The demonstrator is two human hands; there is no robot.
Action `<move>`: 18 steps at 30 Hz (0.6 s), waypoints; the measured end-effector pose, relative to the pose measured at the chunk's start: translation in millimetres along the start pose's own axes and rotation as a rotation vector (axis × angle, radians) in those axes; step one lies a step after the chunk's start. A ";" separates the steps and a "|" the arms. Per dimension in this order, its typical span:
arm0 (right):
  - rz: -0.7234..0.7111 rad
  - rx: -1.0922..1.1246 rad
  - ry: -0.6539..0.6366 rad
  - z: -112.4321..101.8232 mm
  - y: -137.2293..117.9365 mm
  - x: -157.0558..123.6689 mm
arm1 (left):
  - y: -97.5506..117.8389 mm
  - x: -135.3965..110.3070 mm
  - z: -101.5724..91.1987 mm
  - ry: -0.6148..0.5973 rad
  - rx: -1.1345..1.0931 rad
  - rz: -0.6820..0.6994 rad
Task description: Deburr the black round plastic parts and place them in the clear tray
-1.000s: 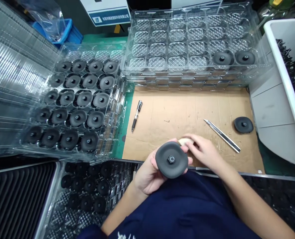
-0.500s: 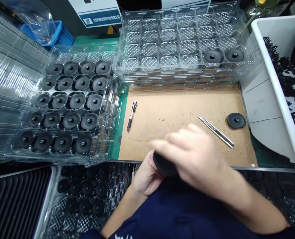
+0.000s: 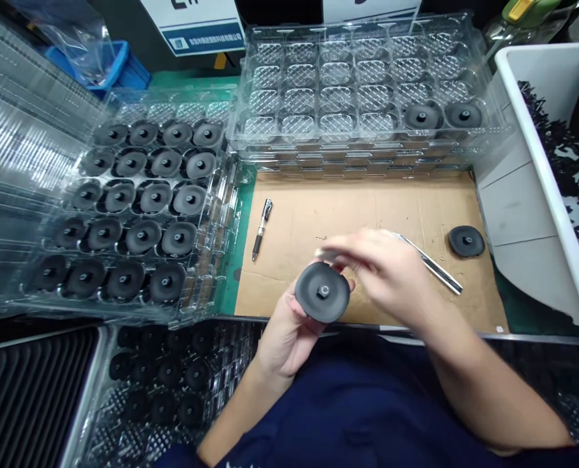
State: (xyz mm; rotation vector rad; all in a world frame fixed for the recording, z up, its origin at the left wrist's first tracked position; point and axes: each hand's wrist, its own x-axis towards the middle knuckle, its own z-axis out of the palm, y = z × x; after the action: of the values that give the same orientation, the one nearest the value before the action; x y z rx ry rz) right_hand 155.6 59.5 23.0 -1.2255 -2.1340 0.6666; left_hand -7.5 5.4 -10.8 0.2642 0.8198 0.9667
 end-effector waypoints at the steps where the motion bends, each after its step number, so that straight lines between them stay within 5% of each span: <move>1: 0.099 -0.011 -0.016 1.5 10.8 -3.0 | 2.2 -0.4 -0.9 -0.029 -0.041 -0.009; 8: 0.350 0.127 -0.146 47.7 57.0 -53.9 | 8.4 -1.0 -4.4 -0.050 -0.096 0.003; 11: 0.395 0.142 -0.096 40.9 47.4 -51.0 | 9.3 0.3 0.0 -0.083 -0.078 0.007; 13: 0.407 0.135 0.047 23.6 27.2 -38.6 | 8.9 0.8 4.0 -0.086 -0.061 0.019; 16: 0.236 0.124 0.296 2.3 -12.6 -20.3 | 7.4 1.7 9.9 -0.033 -0.013 0.067; 18: 0.001 0.137 0.259 -1.4 -32.8 -13.4 | 7.2 2.7 12.2 -0.001 0.019 0.092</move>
State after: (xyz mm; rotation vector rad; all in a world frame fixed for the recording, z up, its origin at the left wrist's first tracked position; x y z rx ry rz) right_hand 142.6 33.0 42.7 -1.1708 -1.8448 0.6077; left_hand -2.4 13.5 0.0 0.3213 0.8221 1.0449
